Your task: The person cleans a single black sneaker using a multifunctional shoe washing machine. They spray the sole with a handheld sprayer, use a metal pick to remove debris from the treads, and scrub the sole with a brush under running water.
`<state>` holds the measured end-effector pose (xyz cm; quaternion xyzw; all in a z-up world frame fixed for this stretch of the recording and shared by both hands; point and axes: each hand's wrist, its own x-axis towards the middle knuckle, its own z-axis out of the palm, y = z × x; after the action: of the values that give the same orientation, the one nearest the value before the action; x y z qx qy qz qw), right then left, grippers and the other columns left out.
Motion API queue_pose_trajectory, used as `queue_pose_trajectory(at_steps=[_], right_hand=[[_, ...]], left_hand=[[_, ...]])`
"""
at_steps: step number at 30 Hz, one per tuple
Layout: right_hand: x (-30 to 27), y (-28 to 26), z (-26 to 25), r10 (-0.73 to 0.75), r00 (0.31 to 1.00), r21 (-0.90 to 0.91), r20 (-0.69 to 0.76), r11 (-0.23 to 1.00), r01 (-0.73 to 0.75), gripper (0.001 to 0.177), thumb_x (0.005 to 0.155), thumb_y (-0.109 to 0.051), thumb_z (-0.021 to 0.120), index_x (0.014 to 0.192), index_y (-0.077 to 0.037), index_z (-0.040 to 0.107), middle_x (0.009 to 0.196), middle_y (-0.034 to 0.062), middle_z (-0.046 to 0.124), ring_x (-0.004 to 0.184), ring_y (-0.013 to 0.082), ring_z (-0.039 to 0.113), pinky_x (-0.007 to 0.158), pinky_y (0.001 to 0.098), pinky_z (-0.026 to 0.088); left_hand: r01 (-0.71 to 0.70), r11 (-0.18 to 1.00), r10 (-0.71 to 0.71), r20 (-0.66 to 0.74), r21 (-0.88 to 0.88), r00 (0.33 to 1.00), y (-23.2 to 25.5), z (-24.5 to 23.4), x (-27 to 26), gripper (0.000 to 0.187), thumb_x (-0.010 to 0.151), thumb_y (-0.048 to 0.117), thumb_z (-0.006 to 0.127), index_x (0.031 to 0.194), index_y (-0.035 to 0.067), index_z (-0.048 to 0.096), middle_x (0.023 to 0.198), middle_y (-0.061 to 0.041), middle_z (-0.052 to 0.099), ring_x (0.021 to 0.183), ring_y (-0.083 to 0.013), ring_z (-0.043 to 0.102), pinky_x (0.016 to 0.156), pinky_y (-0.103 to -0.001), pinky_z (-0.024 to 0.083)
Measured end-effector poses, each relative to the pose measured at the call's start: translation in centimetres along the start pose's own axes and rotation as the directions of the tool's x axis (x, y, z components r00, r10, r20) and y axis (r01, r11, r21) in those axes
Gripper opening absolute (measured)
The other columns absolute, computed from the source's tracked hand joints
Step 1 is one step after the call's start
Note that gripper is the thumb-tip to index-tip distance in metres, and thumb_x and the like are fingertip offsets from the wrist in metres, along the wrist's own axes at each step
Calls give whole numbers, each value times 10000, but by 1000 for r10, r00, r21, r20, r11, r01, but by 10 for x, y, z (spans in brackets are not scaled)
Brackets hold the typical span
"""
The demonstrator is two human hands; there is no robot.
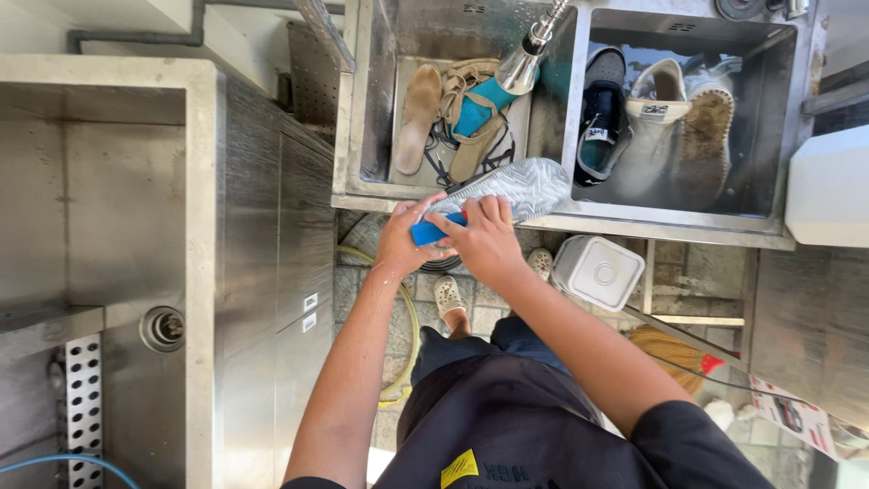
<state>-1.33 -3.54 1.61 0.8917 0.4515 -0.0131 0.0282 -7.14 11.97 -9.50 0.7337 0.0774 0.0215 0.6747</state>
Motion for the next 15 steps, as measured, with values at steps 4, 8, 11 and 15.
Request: queue_pose_trajectory(at_steps=[4, 8, 11, 15], right_hand=[[-7, 34, -32, -48, 993, -35, 107, 998, 52, 444, 855, -429, 684, 1286, -341, 745, 911, 64, 542, 959, 303, 480, 939, 468, 374], [8, 56, -35, 12, 1000, -170, -10, 985, -14, 397, 909, -449, 669, 1284, -339, 744, 936, 68, 548, 979, 313, 492, 933, 468, 375], [12, 18, -14, -7, 1000, -131, 12, 991, 8, 384, 908, -430, 685, 1274, -332, 743, 910, 69, 541, 930, 303, 490, 872, 468, 376], [-11, 12, -21, 29, 997, -140, -71, 989, -38, 406, 894, -407, 684, 1290, -334, 733, 928, 67, 570, 959, 292, 498, 916, 468, 386]], left_hand=[[-6, 994, 4, 20, 105, 1000, 1, 1, -3, 1033, 462, 310, 1012, 1406, 286, 595, 1152, -101, 687, 1125, -306, 643, 956, -408, 535], [19, 993, -17, -14, 118, 1000, 5, 3, 4, 1049, 447, 316, 1018, 1399, 300, 577, 1169, -103, 679, 1114, -301, 658, 943, -412, 542], [82, 989, -84, 15, 122, 996, 11, 0, 1, 1046, 480, 355, 1022, 1421, 308, 569, 1181, -100, 672, 1114, -298, 654, 932, -415, 539], [146, 980, -149, 19, 133, 989, 18, 0, 0, 1060, 439, 328, 1007, 1412, 322, 584, 1171, -113, 663, 1084, -287, 670, 930, -408, 553]])
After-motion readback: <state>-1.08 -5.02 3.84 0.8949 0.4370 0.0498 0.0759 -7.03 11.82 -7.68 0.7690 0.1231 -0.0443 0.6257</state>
